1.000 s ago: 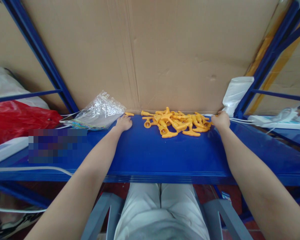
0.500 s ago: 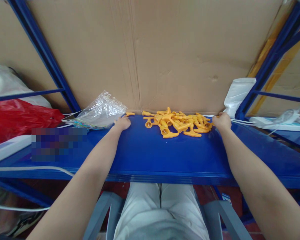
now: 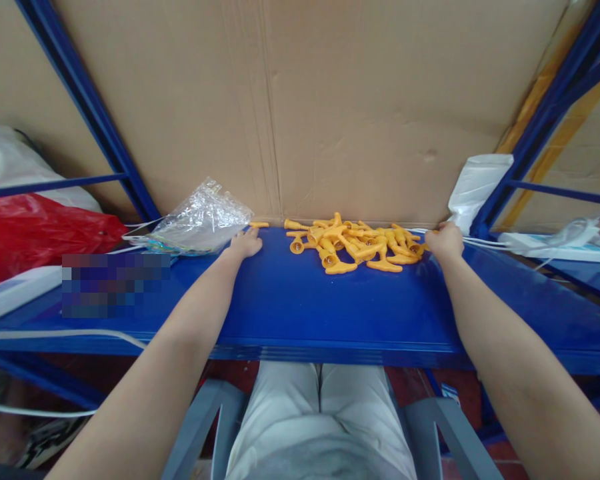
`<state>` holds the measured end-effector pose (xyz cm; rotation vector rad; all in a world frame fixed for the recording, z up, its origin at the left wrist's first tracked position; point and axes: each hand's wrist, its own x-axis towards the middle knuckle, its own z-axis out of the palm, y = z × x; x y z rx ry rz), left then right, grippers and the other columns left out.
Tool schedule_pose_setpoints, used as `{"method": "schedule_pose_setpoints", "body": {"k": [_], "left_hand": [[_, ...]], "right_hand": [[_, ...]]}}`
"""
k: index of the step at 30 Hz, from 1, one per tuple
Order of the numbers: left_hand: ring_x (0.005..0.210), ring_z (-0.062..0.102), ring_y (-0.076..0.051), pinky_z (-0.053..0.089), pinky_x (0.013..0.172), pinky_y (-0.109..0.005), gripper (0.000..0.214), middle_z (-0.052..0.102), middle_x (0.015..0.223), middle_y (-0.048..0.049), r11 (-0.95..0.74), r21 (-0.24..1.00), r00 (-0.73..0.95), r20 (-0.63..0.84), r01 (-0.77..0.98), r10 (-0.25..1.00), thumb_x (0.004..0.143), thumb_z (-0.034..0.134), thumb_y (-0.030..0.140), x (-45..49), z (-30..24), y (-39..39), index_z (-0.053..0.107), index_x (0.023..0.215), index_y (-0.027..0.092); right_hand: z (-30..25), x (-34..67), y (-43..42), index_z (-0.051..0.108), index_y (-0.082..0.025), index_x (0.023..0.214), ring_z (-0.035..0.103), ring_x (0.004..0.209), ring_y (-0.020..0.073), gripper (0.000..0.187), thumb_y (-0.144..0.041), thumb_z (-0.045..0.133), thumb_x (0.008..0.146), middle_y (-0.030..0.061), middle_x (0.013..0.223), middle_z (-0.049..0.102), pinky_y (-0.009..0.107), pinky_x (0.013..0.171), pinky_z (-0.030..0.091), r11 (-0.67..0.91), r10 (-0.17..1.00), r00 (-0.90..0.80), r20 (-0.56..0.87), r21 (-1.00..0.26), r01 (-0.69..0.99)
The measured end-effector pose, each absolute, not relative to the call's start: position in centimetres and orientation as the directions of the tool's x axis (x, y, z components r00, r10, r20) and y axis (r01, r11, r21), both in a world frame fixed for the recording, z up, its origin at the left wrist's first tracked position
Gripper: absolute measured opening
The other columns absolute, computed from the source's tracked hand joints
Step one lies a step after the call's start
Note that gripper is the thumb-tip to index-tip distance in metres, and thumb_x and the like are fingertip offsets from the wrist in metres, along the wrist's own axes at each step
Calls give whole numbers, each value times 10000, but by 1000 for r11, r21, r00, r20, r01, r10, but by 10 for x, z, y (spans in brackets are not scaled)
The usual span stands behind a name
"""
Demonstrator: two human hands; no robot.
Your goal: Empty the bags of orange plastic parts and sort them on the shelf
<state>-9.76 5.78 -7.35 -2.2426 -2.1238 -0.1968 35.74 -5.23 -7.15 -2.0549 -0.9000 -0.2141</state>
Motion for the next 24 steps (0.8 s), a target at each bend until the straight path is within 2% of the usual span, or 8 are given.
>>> {"method": "schedule_pose_setpoints", "body": {"k": [6,9,12,15,18,21,24], "left_hand": [[1511,348,-347,268,1220,-574,694,309,1677,-100,-51,82,42,114,995,993,924,267,286,-96,-72,58,334,1605,172],[1530,310,-340,256,1225,-574,691,297,1684,-88,-50,84,40,115,995,993,923,267,288,-96,-73,56,340,1603,185],[1541,284,-345,258,1207,-621,665,320,1673,-100,-77,77,64,156,994,986,935,260,267,-94,-73,54,376,1584,181],[1531,307,-338,257,1192,-656,620,388,1638,-116,-141,77,120,232,987,965,963,237,254,-87,-70,51,444,1544,177],[1503,366,-321,291,1189,-628,577,470,1588,-106,-211,99,177,279,972,944,990,238,273,-73,-60,47,535,1478,188],[1416,490,-328,351,1172,-563,488,612,1466,-69,-275,138,231,271,952,935,967,369,301,-54,-48,41,655,1360,255],[1272,617,-341,450,1095,-468,358,750,1232,-95,-251,192,213,199,949,956,903,513,312,-33,-40,32,774,1137,241]], "right_hand": [[-57,346,-57,533,-113,1271,498,1273,389,462,-182,539,815,251,1312,532,576,1022,425,-292,508,597,620,-528,797],[-42,332,-63,480,-103,1334,454,1306,379,503,-216,507,844,255,1361,486,559,1050,386,-203,523,493,695,-460,864],[-26,313,-64,462,-118,1369,417,1344,357,500,-226,452,881,240,1394,465,530,1065,375,-96,528,335,780,-337,937],[-9,292,-57,468,-158,1388,395,1366,361,490,-235,414,907,224,1422,451,533,1054,381,-25,532,185,826,-203,979],[3,271,-47,482,-179,1391,400,1362,379,482,-245,408,919,213,1432,465,571,1060,370,58,526,57,849,-103,993],[0,255,-41,483,-177,1400,429,1346,381,481,-244,392,932,209,1425,500,591,1060,372,168,510,-55,859,-36,985],[-18,245,-41,499,-174,1391,480,1308,377,470,-238,378,942,211,1384,553,594,1041,396,262,511,-152,846,15,965]]}}
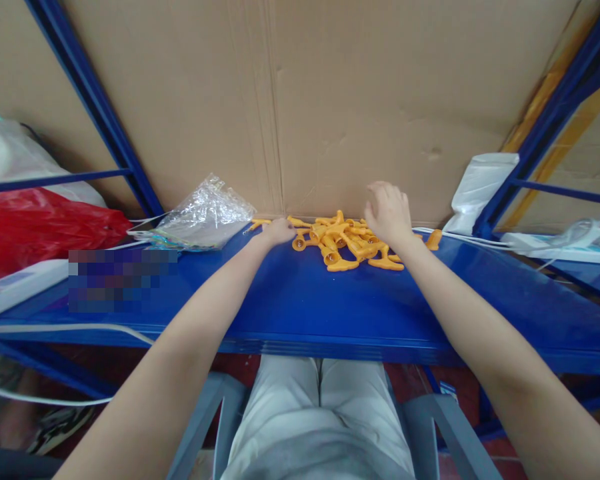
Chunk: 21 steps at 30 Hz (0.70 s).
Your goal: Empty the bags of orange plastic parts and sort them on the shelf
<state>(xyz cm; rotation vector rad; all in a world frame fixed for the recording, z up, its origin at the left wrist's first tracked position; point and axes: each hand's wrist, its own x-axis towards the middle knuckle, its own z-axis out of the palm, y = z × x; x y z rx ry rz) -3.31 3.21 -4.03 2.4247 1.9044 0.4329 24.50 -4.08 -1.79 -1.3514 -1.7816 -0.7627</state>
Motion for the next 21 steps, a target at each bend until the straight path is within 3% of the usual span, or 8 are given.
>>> {"method": "schedule_pose_setpoints", "body": {"k": [6,9,13,16,21], "left_hand": [[985,735,-321,548,811,-327,387,763,877,-152,-201,312,173,117,928,978,881,576,485,-14,-47,18,788,885,161],[791,732,-278,517,653,-288,423,700,689,-126,-194,382,170,96,904,981,881,581,534,-17,-53,15,739,740,168],[504,609,-206,389,460,-261,358,554,470,-61,-123,592,132,27,797,991,821,686,467,-22,-54,10,656,602,185],[435,542,-169,326,421,-252,332,543,461,-50,-13,737,56,-33,676,998,830,681,452,-21,-52,8,650,641,182],[429,504,-125,371,447,-234,356,650,594,-54,123,947,16,-134,296,991,962,442,438,-21,-45,12,671,938,166]], "right_hand": [[-44,243,-44,579,-181,1295,563,1229,352,416,-205,397,921,192,1310,637,569,1004,445,377,592,-301,748,73,923],[-43,243,-45,592,-173,1277,565,1235,349,409,-207,391,922,195,1304,643,557,991,457,401,600,-318,734,68,914],[-43,237,-47,609,-178,1261,569,1230,350,401,-207,398,921,188,1289,656,554,984,459,453,600,-368,711,78,888],[-45,233,-47,627,-184,1235,585,1204,343,389,-200,399,920,181,1271,671,539,976,463,484,594,-403,696,91,870],[-48,224,-48,637,-184,1225,599,1191,336,376,-209,407,928,175,1270,680,532,982,459,519,580,-425,694,87,850]]}}
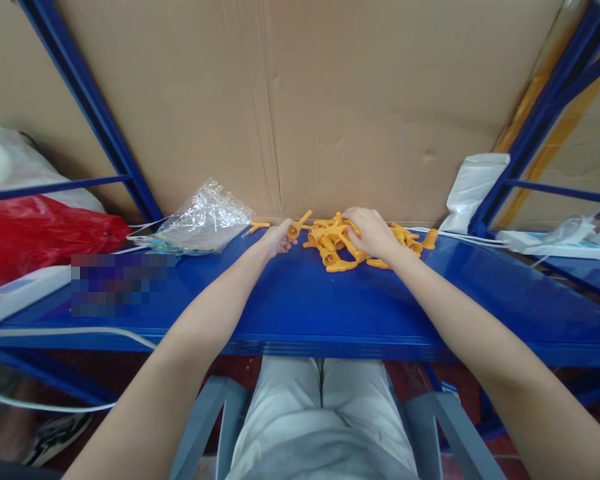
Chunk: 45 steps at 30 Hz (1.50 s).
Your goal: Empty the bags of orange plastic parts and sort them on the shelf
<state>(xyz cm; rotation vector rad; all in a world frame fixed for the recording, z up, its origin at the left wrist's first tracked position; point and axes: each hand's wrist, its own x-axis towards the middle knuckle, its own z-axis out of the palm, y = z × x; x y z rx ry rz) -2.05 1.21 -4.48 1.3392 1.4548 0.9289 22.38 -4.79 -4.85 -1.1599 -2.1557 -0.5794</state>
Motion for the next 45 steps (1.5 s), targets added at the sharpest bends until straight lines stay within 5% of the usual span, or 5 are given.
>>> {"method": "schedule_pose_setpoints", "body": {"k": [7,15,24,37,45], "left_hand": [[401,500,-63,358,415,-195,212,757,843,-66,-80,996,113,76,29,991,996,446,280,-5,-39,-3,601,1052,146],[475,623,-75,358,418,-159,196,745,854,-65,-298,942,315,238,156,919,952,654,282,20,-45,-26,619,1066,126],[478,646,-88,348,376,-152,359,775,870,-120,-354,921,458,249,160,853,1001,568,403,18,-46,-28,707,1056,76],[583,688,-151,476,508,-203,580,770,775,-123,-250,960,393,181,130,901,999,417,625,9,-53,-12,709,1100,135],[497,643,-111,381,418,-186,564,782,906,-162,-243,933,250,177,265,952,1004,468,561,3,-53,-5,696,757,108]], "right_hand": [[-52,207,-52,658,-184,1217,649,1147,319,357,-310,427,977,152,1189,727,518,997,478,580,630,-366,685,-102,808],[-55,189,-53,618,-190,1302,645,1204,273,463,-467,367,1027,135,1316,687,491,1061,485,648,718,-340,608,-404,646],[-60,199,-43,621,-163,1255,654,1129,279,372,-347,490,959,154,1236,694,478,1014,506,649,692,-380,615,-297,700],[-42,208,-56,677,-158,1055,656,874,242,315,-265,599,769,108,994,729,350,791,492,475,773,-255,582,-263,840],[-42,220,-47,652,-188,889,598,623,172,163,-296,647,768,9,678,652,292,597,464,443,868,-118,482,-647,621]]}}
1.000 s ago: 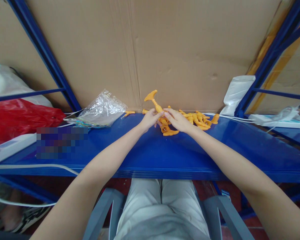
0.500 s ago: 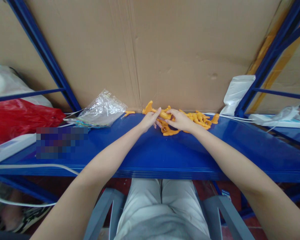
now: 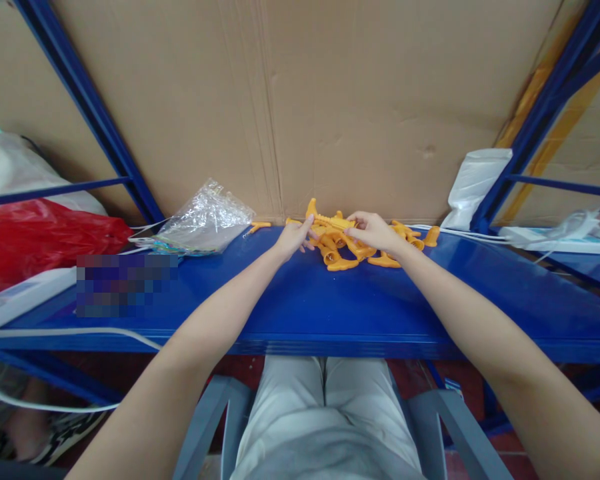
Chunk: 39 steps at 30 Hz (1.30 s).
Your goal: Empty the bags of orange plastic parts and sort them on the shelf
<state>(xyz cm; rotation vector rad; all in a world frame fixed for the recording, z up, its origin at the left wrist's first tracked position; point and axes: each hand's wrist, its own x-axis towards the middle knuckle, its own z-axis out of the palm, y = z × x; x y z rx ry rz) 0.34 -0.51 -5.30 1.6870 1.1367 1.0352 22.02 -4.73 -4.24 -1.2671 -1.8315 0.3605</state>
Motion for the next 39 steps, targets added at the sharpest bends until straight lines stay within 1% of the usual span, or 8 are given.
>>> {"method": "schedule_pose_setpoints", "body": {"k": [6,11,20,26,29,32,35,39], "left_hand": [[490,636,-89,379,403,-172,281,763,855,-75,-340,923,173,310,180,935,942,667,390,-3,-51,1,684,999,115],[480,598,-83,385,422,-162,260,687,639,-12,-408,903,297,355,137,887,983,603,330,-1,-51,-3,611,806,139],[458,611,-77,354,392,-150,209,686,624,5,-358,928,293,316,101,902,995,568,215,7,-51,-11,555,798,149],[574,701,-112,414,434,-148,143,745,735,-47,-337,940,374,292,61,880,975,603,207,6,-54,-7,549,859,145],[601,709,-122,467,468,-156,179,755,768,-59,-363,931,425,314,36,849,915,704,257,4,-57,-1,571,923,138],[615,705,-119,500,487,-159,242,756,786,-54,-399,917,411,357,18,839,881,744,293,2,-58,2,590,983,136],[695,725,-137,522,507,-160,253,766,838,-64,-417,909,372,382,15,846,878,739,287,1,-57,1,596,1021,135],[756,733,-156,534,522,-167,216,767,861,-71,-419,907,350,378,44,857,888,714,239,1,-55,-1,599,1038,134]], "right_hand": [[-39,228,-45,637,-204,823,559,537,128,128,-293,696,753,-24,582,617,253,552,448,412,909,-129,397,-801,434],[-42,229,-45,659,-202,830,592,606,143,180,-352,716,748,5,688,668,270,583,469,432,902,-243,358,-771,468],[-35,223,-52,733,-186,1094,682,988,271,273,-314,630,876,112,1093,755,360,840,478,441,798,-359,484,-63,895],[-30,227,-58,693,-162,1143,622,1081,327,288,-262,558,909,171,1109,719,438,916,411,354,727,-378,573,159,922],[-31,233,-54,680,-174,1141,612,1100,327,284,-280,567,904,166,1141,705,452,936,413,420,684,-369,630,74,904],[-33,238,-48,651,-190,1150,647,1028,292,367,-435,652,876,138,1164,704,427,893,479,509,702,-251,666,-224,831],[-32,239,-45,644,-201,1022,672,809,231,449,-629,597,896,94,952,732,374,760,531,496,810,-116,575,-565,660],[-28,237,-46,592,-215,784,620,616,181,506,-713,583,879,48,695,670,332,655,519,427,891,-108,441,-733,529]]}}
